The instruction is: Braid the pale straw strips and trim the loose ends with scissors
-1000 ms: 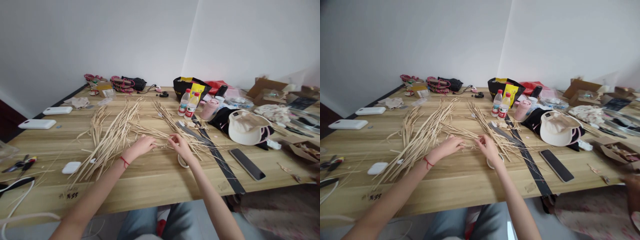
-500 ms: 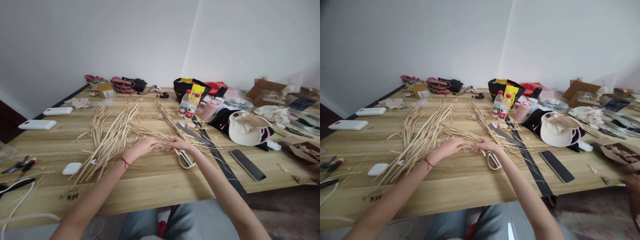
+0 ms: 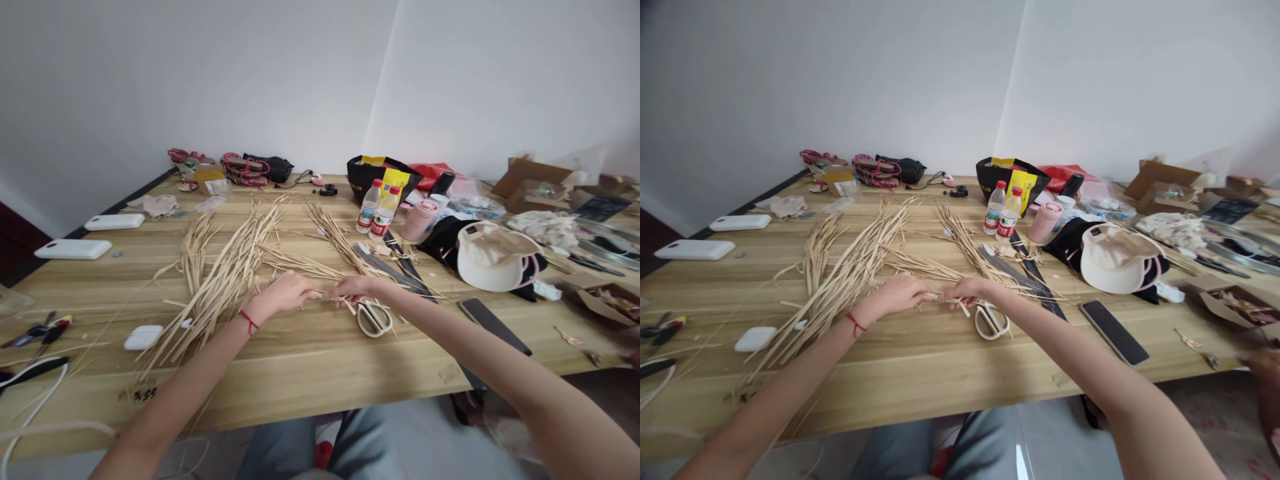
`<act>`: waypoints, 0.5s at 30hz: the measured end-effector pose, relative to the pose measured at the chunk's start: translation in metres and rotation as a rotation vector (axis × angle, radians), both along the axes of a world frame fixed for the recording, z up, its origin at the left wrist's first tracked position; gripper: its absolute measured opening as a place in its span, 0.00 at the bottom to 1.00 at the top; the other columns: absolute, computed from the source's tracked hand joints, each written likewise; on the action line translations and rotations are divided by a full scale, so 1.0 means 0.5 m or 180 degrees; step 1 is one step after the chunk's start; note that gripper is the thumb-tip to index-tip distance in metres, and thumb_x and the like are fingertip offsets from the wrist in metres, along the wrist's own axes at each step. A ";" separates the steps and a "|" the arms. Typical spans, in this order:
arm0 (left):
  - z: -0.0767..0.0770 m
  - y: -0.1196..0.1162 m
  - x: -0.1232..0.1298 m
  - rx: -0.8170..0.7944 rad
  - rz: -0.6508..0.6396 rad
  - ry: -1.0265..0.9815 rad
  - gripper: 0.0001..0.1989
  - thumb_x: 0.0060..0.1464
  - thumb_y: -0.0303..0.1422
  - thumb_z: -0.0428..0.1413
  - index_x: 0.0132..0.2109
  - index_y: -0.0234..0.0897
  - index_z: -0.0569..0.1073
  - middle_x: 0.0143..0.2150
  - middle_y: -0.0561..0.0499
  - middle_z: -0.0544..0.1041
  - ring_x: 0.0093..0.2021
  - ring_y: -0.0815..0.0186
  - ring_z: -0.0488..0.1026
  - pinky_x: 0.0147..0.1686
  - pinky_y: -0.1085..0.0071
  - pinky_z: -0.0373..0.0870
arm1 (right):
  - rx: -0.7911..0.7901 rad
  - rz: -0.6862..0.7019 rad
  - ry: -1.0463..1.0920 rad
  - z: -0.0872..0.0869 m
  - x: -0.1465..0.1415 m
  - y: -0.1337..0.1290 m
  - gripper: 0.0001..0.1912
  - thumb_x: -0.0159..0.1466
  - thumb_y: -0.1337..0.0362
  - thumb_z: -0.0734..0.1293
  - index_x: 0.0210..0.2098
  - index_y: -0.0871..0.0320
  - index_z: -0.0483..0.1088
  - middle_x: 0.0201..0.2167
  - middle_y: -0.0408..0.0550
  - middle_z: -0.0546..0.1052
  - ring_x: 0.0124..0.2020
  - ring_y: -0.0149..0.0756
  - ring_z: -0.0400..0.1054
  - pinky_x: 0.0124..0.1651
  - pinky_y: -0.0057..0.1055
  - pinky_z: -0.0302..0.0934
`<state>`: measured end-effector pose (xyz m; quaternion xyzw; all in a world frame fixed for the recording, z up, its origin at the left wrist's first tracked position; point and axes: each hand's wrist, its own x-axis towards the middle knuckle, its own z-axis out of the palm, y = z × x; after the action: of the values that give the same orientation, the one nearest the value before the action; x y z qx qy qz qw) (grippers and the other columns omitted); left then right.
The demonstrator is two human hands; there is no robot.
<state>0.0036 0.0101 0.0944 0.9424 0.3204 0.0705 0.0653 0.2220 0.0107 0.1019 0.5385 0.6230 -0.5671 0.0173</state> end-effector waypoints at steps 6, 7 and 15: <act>0.013 -0.013 0.010 0.0139 0.0104 0.0281 0.18 0.60 0.40 0.46 0.36 0.37 0.78 0.31 0.41 0.78 0.34 0.58 0.75 0.36 0.67 0.64 | 0.0455 0.0119 -0.0125 0.002 -0.003 0.009 0.23 0.45 0.44 0.70 0.16 0.60 0.70 0.14 0.44 0.70 0.14 0.24 0.53 0.18 0.26 0.48; 0.015 -0.016 0.013 0.0131 0.0149 0.0291 0.18 0.60 0.39 0.46 0.36 0.37 0.78 0.32 0.41 0.78 0.34 0.58 0.75 0.36 0.67 0.64 | 0.0509 0.0152 -0.0194 0.004 -0.004 0.012 0.23 0.44 0.44 0.70 0.16 0.60 0.70 0.14 0.44 0.70 0.14 0.24 0.53 0.18 0.26 0.48; 0.036 -0.039 0.040 0.0029 0.0564 0.0374 0.18 0.59 0.39 0.47 0.34 0.33 0.78 0.31 0.38 0.78 0.35 0.55 0.75 0.36 0.65 0.65 | 0.0906 0.0371 -0.0972 0.026 -0.013 0.033 0.21 0.44 0.47 0.71 0.11 0.59 0.69 0.11 0.44 0.68 0.15 0.28 0.56 0.23 0.29 0.52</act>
<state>0.0238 -0.0091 0.1126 0.9132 0.4054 0.0222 0.0356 0.2156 0.0274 0.1150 0.5783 0.7169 -0.3834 0.0680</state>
